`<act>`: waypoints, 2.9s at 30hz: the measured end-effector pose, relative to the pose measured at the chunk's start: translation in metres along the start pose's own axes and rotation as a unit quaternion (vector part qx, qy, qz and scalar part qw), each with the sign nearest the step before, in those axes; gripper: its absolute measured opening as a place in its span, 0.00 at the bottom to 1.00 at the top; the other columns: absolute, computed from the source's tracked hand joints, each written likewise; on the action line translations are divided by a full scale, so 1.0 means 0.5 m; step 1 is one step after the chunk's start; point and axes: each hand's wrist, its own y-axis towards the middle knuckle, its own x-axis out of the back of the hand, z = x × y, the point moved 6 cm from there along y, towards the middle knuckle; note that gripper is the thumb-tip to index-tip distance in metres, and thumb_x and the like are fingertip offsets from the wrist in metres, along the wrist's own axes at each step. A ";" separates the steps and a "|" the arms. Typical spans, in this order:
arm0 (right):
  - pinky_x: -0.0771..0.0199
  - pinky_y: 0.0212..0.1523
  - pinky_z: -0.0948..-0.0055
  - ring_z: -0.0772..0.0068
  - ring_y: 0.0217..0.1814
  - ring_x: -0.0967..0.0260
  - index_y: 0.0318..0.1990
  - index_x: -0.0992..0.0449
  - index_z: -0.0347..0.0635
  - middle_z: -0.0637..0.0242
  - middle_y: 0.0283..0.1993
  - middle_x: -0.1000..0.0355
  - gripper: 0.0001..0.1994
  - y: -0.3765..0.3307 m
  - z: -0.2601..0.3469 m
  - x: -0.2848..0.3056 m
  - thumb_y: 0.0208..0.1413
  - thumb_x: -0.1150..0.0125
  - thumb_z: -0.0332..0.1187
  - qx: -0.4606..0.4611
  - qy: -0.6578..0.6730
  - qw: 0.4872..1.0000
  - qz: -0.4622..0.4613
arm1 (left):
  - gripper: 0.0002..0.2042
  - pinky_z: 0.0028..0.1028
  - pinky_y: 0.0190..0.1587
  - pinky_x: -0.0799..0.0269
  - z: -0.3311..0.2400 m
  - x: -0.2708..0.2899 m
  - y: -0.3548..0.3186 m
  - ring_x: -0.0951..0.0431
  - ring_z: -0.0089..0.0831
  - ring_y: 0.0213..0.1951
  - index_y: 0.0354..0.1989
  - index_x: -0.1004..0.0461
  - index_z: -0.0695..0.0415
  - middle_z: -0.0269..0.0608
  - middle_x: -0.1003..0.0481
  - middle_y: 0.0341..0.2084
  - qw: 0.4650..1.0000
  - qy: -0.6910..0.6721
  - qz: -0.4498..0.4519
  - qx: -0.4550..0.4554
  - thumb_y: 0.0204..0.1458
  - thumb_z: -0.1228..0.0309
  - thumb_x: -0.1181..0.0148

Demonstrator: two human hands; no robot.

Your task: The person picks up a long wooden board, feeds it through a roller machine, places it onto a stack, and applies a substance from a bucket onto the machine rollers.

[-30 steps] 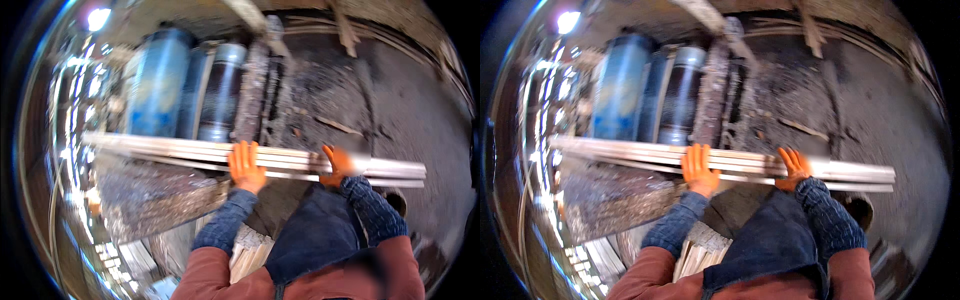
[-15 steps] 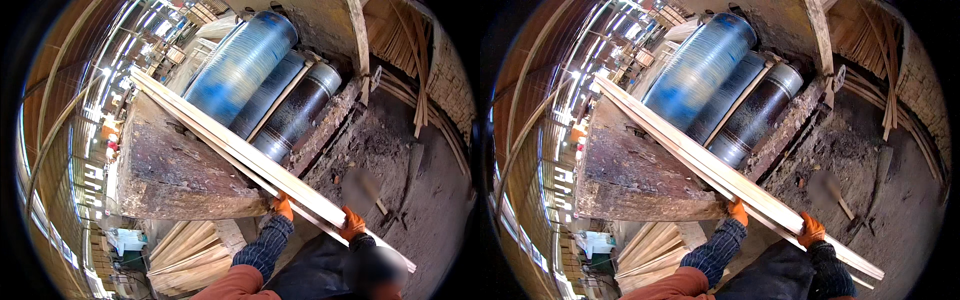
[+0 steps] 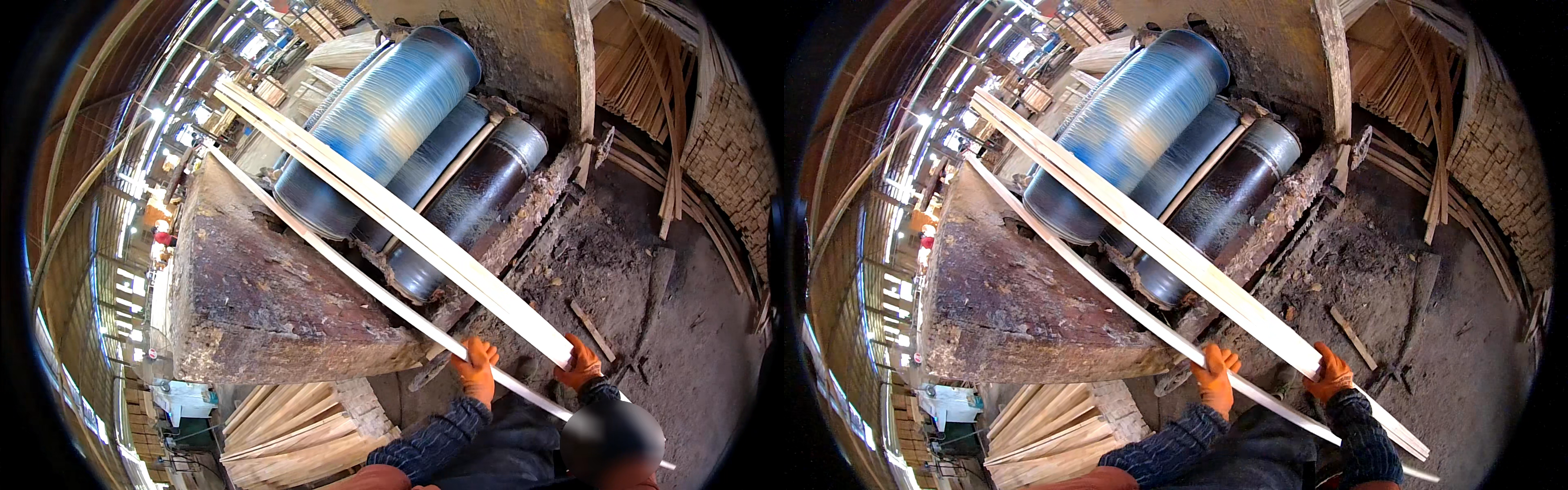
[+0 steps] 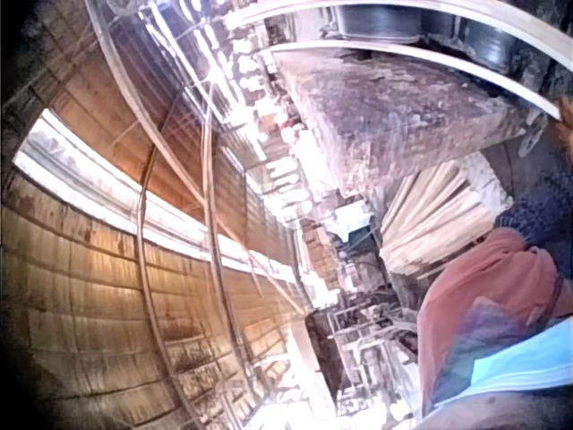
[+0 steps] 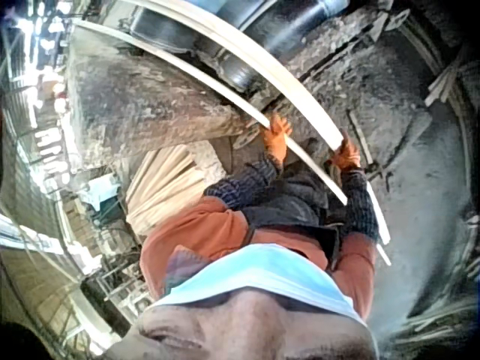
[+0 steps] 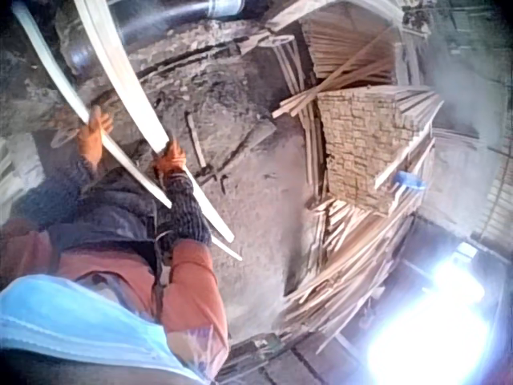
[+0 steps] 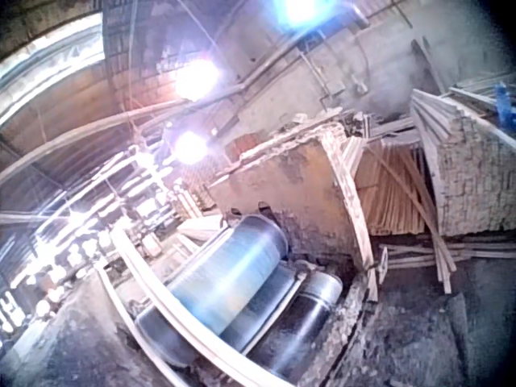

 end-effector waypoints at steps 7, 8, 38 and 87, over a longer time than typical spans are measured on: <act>0.24 0.43 0.59 0.55 0.41 0.25 0.65 0.36 0.49 0.59 0.40 0.26 0.43 0.016 -0.003 0.006 0.37 0.25 0.40 -0.021 -0.033 0.998 0.047 | 0.10 0.29 0.31 0.32 -0.030 -0.043 -0.115 0.40 0.21 0.25 0.42 0.40 0.55 0.32 0.39 0.26 0.994 -0.095 0.041 -0.037 0.62 0.68 0.45; 0.24 0.43 0.59 0.56 0.41 0.25 0.65 0.36 0.49 0.59 0.39 0.26 0.42 0.016 -0.002 0.009 0.38 0.25 0.40 -0.020 -0.031 0.998 0.049 | 0.08 0.28 0.29 0.34 -0.015 -0.059 -0.114 0.42 0.20 0.24 0.39 0.40 0.54 0.30 0.41 0.25 0.994 -0.106 0.019 -0.035 0.63 0.69 0.46; 0.33 0.61 0.47 0.46 0.59 0.30 0.65 0.35 0.48 0.50 0.58 0.29 0.35 -0.024 -0.008 0.082 0.47 0.31 0.35 0.072 -0.124 0.970 -0.196 | 0.51 0.52 0.71 0.57 -0.341 -0.324 0.031 0.46 0.49 0.71 0.71 0.43 0.44 0.47 0.48 0.72 0.309 0.786 0.175 -0.506 0.31 0.50 0.29; 0.41 0.57 0.45 0.48 0.56 0.35 0.66 0.42 0.39 0.57 0.52 0.31 0.55 -0.762 -0.382 0.555 0.22 0.21 0.39 -0.058 -0.356 0.923 -0.133 | 0.27 0.46 0.60 0.40 -0.270 -0.542 -0.305 0.27 0.42 0.46 0.54 0.28 0.55 0.45 0.26 0.41 0.253 0.498 0.482 -0.675 0.39 0.68 0.41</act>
